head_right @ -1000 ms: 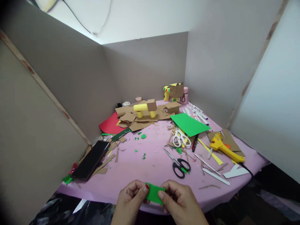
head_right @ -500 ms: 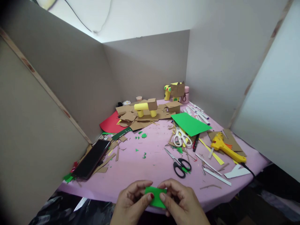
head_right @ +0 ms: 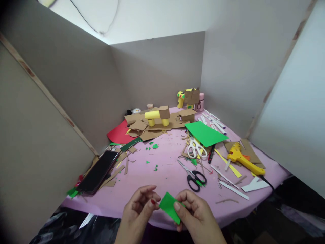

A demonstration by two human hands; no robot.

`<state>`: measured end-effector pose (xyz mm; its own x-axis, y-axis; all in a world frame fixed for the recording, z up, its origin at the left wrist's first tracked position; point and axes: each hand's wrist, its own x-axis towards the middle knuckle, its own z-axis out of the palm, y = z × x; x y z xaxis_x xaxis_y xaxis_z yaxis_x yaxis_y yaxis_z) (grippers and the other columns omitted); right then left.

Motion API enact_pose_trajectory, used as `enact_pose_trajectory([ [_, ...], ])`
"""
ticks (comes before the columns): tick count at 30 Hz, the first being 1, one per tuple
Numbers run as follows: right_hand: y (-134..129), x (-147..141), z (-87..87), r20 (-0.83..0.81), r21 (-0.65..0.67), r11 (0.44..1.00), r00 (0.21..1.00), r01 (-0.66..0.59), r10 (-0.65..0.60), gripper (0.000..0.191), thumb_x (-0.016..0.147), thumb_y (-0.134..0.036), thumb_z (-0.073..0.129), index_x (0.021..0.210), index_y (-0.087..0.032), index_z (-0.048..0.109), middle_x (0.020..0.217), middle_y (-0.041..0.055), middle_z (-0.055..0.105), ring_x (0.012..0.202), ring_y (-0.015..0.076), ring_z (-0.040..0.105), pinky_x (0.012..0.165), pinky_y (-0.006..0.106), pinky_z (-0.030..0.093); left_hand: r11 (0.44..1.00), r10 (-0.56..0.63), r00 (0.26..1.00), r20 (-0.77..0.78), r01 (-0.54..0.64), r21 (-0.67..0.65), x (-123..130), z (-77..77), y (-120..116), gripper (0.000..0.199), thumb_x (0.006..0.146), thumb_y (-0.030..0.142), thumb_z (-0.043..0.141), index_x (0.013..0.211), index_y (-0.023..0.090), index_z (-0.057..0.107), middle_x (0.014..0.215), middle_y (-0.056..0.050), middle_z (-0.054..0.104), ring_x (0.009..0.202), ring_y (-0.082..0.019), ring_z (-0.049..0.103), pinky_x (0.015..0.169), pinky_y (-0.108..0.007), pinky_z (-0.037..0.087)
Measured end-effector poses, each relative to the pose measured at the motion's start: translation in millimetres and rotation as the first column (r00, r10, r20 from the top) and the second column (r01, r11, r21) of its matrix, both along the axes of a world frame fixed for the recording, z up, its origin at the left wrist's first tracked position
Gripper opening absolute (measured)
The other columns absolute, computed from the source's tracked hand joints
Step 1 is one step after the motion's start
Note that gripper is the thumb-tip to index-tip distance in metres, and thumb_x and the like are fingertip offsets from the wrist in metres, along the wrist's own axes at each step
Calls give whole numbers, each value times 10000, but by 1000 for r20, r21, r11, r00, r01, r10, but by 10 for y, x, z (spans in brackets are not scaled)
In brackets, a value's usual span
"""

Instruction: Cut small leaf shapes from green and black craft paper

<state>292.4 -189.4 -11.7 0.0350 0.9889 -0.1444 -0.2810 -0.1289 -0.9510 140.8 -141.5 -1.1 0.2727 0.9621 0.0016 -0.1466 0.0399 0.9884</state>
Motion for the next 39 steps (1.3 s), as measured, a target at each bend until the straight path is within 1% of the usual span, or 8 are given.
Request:
enact_pose_trajectory([
  [4, 23, -7, -17, 17, 48, 999, 1000, 19, -20, 290, 765, -472, 634, 757, -191, 562, 625, -31, 563, 583, 128, 517, 551, 240, 438, 987, -129, 992, 8, 129, -101, 56, -116, -18, 264, 665, 392, 715, 676, 139, 640, 583, -27, 638, 581, -157, 563, 575, -237, 422],
  [9, 47, 30, -4, 389, 217, 976, 915, 26, -111, 212, 782, -377, 632, 699, -182, 650, 681, -6, 541, 669, 170, 511, 616, 265, 390, 1000, 24, 998, -54, -23, 8, 75, -168, -28, 239, 653, 344, 726, 583, 140, 623, 568, 8, 578, 566, -124, 482, 550, -208, 366],
  [16, 46, 4, 29, 313, 126, 991, 950, -47, 6, 239, 785, -389, 608, 682, -173, 596, 637, -21, 544, 622, 157, 482, 597, 254, 379, 984, -46, 999, -19, 42, -174, 78, -106, -8, 332, 603, 411, 752, 549, 134, 577, 447, 42, 512, 448, -82, 421, 470, -194, 305],
  [19, 45, 0, 35, 348, 119, 992, 938, -39, -5, 282, 788, -400, 597, 632, -169, 562, 598, -41, 474, 592, 139, 434, 567, 242, 354, 964, -76, 997, -9, 71, -257, 72, -147, 29, 404, 531, 469, 783, 531, 143, 544, 402, 61, 483, 391, -63, 395, 431, -188, 271],
  [23, 37, 11, -14, 253, 71, 993, 965, -91, 70, 311, 813, -432, 562, 649, -168, 570, 576, -43, 481, 554, 126, 433, 534, 232, 353, 939, -101, 995, -10, 92, -330, 62, -233, 72, 463, 466, 527, 792, 523, 155, 521, 374, 71, 473, 355, -50, 368, 400, -184, 242],
  [29, 10, 28, -51, 181, 123, 990, 979, 76, -97, 248, 823, -424, 578, 898, -189, 606, 699, -17, 574, 626, 137, 517, 596, 240, 418, 940, -88, 996, 26, 91, -329, 45, -175, 47, 417, 518, 472, 796, 518, 147, 535, 387, 57, 500, 377, -50, 383, 415, -182, 236],
  [34, 20, 12, 15, 98, 36, 999, 995, -14, 11, 276, 769, -424, 645, 686, -166, 592, 576, -49, 509, 538, 110, 466, 525, 217, 389, 938, -109, 991, 72, 127, -322, 56, -125, 17, 395, 505, 426, 818, 513, 147, 539, 412, 56, 496, 404, -57, 385, 429, -187, 251],
  [39, 30, 7, -14, 128, 27, 998, 990, -54, 50, 284, 783, -422, 626, 690, -154, 606, 582, -43, 518, 548, 111, 470, 544, 222, 395, 937, -204, 979, 24, 202, -286, 20, -188, 50, 381, 602, 482, 748, 636, 113, 657, 489, 21, 544, 452, -79, 421, 460, -203, 288],
])
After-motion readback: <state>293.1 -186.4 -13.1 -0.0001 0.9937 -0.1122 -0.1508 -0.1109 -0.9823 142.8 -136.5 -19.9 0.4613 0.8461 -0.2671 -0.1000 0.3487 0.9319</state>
